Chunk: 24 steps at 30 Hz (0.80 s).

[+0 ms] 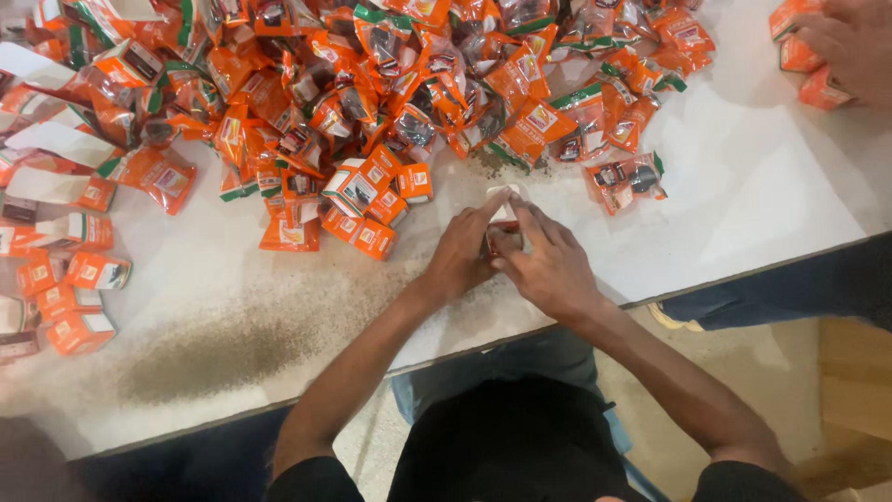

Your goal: The person picks small orange product boxes from a pile on the table, opens a small orange plastic pouch, inserts a box into it, and presses the pouch closed, placing the wrapped box back on the table. The person repeats this wrapping cycle one box at a time alongside other workers doing the same.

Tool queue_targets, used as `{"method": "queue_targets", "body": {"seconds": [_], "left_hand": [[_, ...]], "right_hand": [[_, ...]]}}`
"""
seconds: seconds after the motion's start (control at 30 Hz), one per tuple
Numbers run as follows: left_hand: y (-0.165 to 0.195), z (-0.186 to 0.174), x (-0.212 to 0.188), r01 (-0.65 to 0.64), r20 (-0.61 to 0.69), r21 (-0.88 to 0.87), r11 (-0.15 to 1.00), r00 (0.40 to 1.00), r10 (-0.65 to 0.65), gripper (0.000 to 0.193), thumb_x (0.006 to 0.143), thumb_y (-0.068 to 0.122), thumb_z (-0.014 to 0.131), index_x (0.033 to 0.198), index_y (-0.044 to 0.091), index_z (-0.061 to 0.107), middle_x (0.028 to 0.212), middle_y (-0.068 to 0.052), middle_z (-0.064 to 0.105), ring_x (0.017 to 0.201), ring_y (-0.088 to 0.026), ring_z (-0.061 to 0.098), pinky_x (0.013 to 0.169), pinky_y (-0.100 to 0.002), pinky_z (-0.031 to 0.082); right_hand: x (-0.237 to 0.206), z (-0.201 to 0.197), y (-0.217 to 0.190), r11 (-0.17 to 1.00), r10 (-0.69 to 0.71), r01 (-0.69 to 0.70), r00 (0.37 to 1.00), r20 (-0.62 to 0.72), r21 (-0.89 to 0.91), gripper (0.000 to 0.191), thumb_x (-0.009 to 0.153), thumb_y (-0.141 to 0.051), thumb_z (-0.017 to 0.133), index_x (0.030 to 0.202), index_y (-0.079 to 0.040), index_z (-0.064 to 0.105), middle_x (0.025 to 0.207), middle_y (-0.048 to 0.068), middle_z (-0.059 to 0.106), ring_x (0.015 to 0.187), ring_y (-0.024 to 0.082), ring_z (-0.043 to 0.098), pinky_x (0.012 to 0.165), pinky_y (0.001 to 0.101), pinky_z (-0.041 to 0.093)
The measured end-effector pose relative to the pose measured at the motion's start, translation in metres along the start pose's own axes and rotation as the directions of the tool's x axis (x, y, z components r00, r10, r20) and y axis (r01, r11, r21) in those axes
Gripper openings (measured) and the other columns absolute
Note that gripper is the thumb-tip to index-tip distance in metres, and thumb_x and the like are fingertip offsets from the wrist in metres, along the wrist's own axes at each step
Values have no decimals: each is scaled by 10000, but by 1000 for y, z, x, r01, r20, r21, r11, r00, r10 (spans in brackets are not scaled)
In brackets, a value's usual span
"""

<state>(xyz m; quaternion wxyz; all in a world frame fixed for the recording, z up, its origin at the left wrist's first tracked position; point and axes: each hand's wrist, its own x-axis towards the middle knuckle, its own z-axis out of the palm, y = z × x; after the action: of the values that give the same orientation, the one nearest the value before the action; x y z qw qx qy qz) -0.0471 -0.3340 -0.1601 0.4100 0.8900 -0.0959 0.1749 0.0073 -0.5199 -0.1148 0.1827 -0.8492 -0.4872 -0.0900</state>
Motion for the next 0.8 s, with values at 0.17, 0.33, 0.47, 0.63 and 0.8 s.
{"method": "queue_targets", "body": {"seconds": [0.17,0.33,0.47,0.63,0.8], "left_hand": [[-9,11,-13,31,-80,-110,993,996,-40,950,765,105,879,1545,53,341,1321,-218,605,1206,-382,599,1008,-447,526],[-9,19,-22,218,-144,-370,903,947,-288,695,827,115,885,1358,19,447,1274,-175,690,1207,-255,696,1037,-375,567],[-4,22,-20,209,-146,-502,839,936,-320,577,854,54,861,1344,0,562,1302,-187,702,1247,-240,666,1098,-360,530],[4,9,-18,102,-108,-218,971,986,-128,406,867,29,823,1246,56,680,1441,-194,613,1225,-283,688,1018,-358,579],[13,-12,-13,-100,-21,102,990,995,102,407,828,29,817,1212,55,683,1453,-241,555,1289,-399,610,1046,-415,547]], "right_hand": [[11,-7,-10,986,6,17,990,139,-165,802,773,-703,662,1316,-113,647,1569,238,324,1438,385,349,1101,590,323],[4,-3,5,929,55,-87,994,99,360,694,788,-420,773,1366,-80,593,1571,275,308,1257,391,539,985,509,499],[-18,22,2,521,413,-180,909,-62,834,711,868,-178,779,1482,-116,426,1362,163,600,1179,295,690,947,370,594],[-28,37,5,859,216,-86,955,-204,505,514,880,-66,773,1372,-98,625,1392,199,570,1125,320,687,866,387,613],[-20,29,9,935,187,-124,968,-166,332,411,872,-91,816,1270,-129,721,1313,147,628,965,261,713,784,387,596]]}}
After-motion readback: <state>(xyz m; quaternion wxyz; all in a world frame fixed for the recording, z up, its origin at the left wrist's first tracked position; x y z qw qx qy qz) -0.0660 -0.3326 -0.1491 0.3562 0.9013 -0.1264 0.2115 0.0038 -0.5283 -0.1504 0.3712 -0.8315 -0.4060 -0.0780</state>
